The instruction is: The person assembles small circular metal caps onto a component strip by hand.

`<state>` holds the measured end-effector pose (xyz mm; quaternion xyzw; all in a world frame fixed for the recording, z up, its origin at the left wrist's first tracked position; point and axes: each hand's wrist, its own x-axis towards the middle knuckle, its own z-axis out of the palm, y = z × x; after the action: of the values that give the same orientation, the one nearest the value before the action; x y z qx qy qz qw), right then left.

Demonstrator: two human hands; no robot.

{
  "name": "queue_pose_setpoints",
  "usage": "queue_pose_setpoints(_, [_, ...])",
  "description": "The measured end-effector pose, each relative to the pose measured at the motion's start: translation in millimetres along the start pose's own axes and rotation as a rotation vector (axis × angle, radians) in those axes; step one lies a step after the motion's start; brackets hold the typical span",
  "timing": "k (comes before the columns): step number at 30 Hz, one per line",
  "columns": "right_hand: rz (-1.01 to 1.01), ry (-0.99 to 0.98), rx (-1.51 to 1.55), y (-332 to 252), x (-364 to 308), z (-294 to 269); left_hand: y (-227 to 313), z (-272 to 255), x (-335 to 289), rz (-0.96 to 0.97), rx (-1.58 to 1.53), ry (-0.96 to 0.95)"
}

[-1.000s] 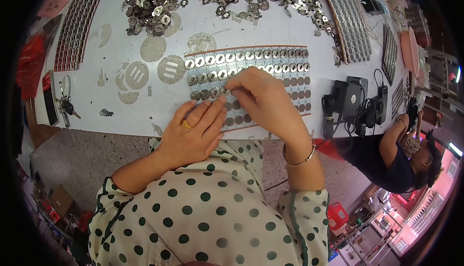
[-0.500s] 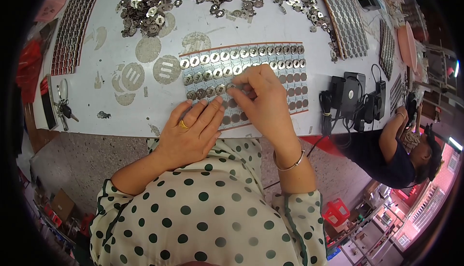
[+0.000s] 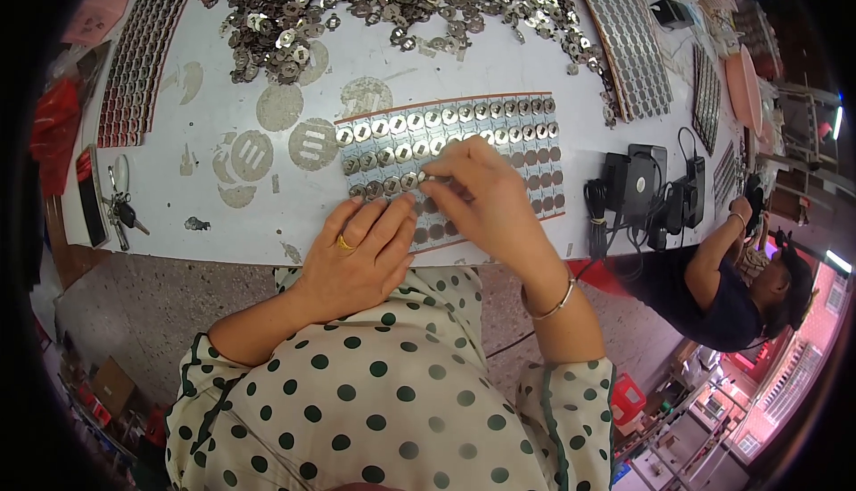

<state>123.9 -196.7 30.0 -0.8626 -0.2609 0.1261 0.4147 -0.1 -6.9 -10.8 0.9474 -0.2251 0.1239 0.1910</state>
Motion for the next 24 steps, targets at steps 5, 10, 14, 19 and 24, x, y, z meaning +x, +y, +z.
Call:
queue_pose_setpoints(5, [-0.328,0.261,-0.451,9,60,-12,-4,-7,17,0.028,-0.077,-0.053])
queue_pose_setpoints(10, [-0.506,0.273,-0.768,23,110,-7,-5,-4,18,0.045,-0.076,-0.033])
queue_pose_setpoints(14, [-0.517,0.191,-0.809,30,114,-11,-4,-5,18,0.027,-0.085,-0.029])
queue_pose_setpoints(19, [-0.483,0.154,-0.564,29,104,-17,-5,-8,17,0.012,-0.091,-0.052])
queue_pose_setpoints(24, [-0.492,0.091,-0.453,30,101,-14,-13,-17,27,-0.034,-0.382,0.051])
